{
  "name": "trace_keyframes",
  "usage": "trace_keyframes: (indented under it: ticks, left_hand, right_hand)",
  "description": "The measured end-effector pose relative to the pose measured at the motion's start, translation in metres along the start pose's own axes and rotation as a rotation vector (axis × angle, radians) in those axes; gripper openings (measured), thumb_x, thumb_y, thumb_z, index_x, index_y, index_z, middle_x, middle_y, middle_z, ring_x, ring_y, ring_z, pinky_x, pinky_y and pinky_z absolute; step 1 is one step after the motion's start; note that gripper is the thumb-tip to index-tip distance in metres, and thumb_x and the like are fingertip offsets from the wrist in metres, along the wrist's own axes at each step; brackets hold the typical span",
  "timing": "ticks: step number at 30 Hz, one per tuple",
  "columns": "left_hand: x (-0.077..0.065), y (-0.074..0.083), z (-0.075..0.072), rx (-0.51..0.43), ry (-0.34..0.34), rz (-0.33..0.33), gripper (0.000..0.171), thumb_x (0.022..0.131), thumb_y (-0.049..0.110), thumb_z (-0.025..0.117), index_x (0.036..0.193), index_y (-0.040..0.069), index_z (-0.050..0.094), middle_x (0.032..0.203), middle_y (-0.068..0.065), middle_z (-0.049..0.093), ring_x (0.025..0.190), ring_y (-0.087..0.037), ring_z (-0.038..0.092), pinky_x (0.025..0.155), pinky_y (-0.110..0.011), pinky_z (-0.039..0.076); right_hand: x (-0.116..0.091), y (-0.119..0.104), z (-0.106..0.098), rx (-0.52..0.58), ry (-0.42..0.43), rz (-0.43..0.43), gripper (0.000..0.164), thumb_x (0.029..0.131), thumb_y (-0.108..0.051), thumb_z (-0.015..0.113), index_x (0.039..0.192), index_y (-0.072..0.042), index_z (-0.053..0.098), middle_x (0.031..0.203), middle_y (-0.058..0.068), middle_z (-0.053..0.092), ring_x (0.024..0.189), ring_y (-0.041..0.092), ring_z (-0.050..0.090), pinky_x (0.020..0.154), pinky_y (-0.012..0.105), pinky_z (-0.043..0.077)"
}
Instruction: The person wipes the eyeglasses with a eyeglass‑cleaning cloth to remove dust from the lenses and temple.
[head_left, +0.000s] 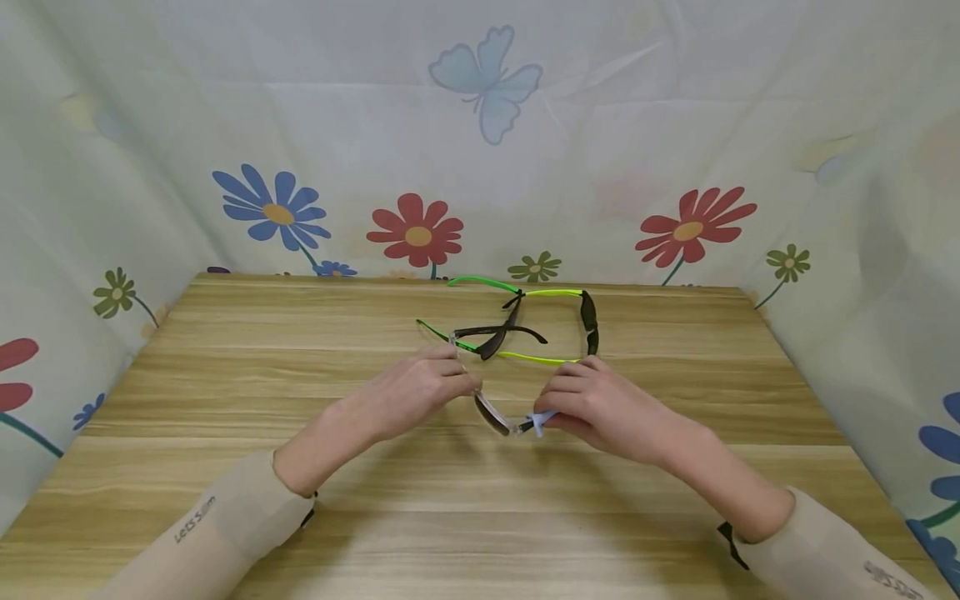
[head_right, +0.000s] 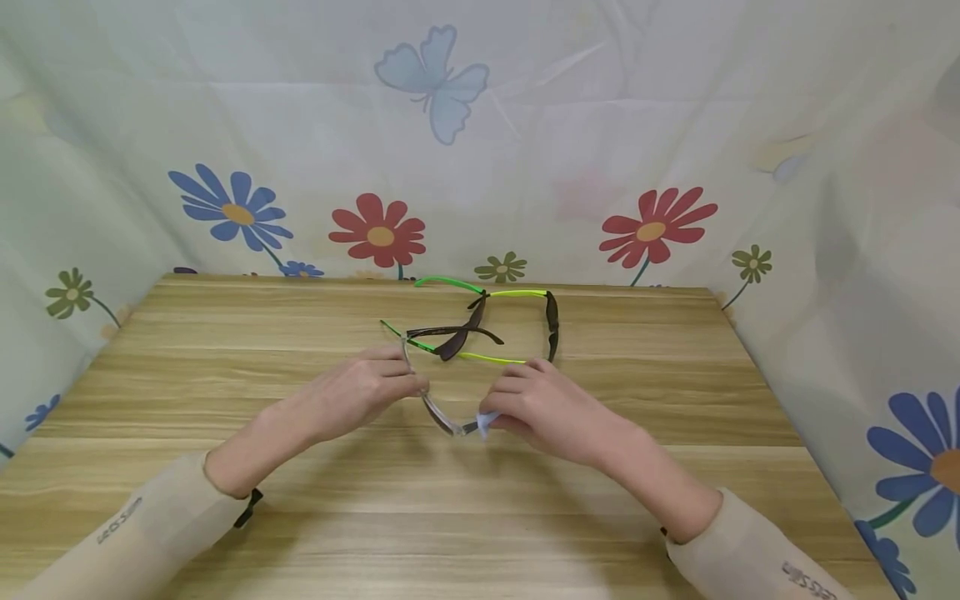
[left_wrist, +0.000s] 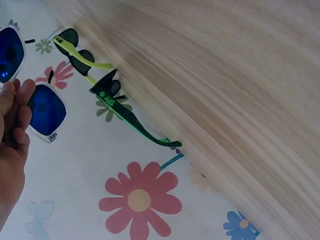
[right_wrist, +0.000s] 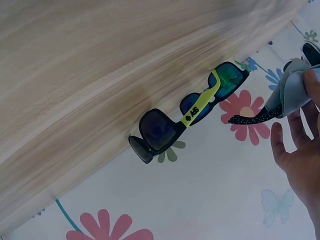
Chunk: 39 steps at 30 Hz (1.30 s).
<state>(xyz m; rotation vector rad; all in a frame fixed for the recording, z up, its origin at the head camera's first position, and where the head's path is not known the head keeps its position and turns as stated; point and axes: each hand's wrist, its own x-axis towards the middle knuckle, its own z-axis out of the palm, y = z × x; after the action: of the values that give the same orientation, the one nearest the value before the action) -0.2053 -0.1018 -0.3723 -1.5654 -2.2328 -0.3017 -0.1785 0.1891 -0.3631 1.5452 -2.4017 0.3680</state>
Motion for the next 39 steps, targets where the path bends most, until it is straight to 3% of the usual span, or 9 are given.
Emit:
trace_keyframes:
  ticks: [7,17,26,30,34,39]
  left_hand:
    - [-0.001,-0.003,-0.001,-0.021,0.019,0.014,0.023,0.084,0.000,0.072,0.104,0.009,0.071,0.092,0.003,0.069,0.088,-0.013,0.055,0.081,-0.022,0.048]
    - [-0.006,-0.012,-0.003,-0.137,0.028,0.041,0.023,0.083,0.000,0.073,0.104,0.008,0.072,0.094,0.002,0.069,0.088,-0.011,0.054,0.079,-0.019,0.048]
    - [-0.010,-0.020,-0.004,-0.208,0.026,0.057,0.025,0.081,-0.001,0.074,0.105,0.009,0.072,0.094,0.003,0.068,0.087,-0.012,0.053,0.078,-0.021,0.048]
    - [-0.012,-0.022,-0.004,-0.221,0.012,0.058,0.024,0.082,0.000,0.074,0.104,0.009,0.072,0.093,0.003,0.068,0.087,-0.013,0.052,0.078,-0.021,0.048]
    - [-0.013,-0.023,-0.004,-0.217,0.000,0.061,0.023,0.082,0.000,0.073,0.103,0.008,0.072,0.093,0.002,0.067,0.087,-0.014,0.052,0.077,-0.022,0.048]
    - [-0.011,-0.022,-0.004,-0.183,-0.028,0.051,0.022,0.084,0.003,0.073,0.104,0.009,0.071,0.094,0.002,0.068,0.088,-0.013,0.052,0.078,-0.021,0.048]
  right_hand:
    - [-0.005,0.005,-0.002,0.027,0.013,-0.002,0.019,0.082,-0.016,0.076,0.100,-0.016,0.070,0.098,-0.013,0.065,0.093,0.012,0.057,0.081,0.038,0.041]
    - [-0.012,0.015,-0.006,0.041,0.027,-0.012,0.022,0.080,-0.011,0.078,0.100,-0.013,0.070,0.097,-0.010,0.066,0.089,0.012,0.056,0.077,0.036,0.044]
    - [-0.022,0.029,-0.007,0.063,-0.001,0.053,0.024,0.076,-0.008,0.080,0.098,-0.013,0.071,0.096,-0.009,0.066,0.087,0.010,0.056,0.080,0.037,0.046]
    - [-0.029,0.038,-0.009,0.042,-0.008,0.117,0.025,0.076,-0.006,0.081,0.099,-0.012,0.072,0.093,-0.009,0.065,0.084,0.009,0.057,0.079,0.036,0.047]
    - [-0.033,0.042,-0.016,0.053,0.016,0.188,0.026,0.074,-0.007,0.082,0.097,-0.011,0.071,0.090,-0.009,0.064,0.079,0.006,0.057,0.070,0.031,0.050]
    - [-0.020,0.028,-0.021,0.099,0.033,0.140,0.024,0.076,-0.012,0.082,0.097,-0.012,0.071,0.091,-0.010,0.063,0.077,0.005,0.056,0.064,0.027,0.050]
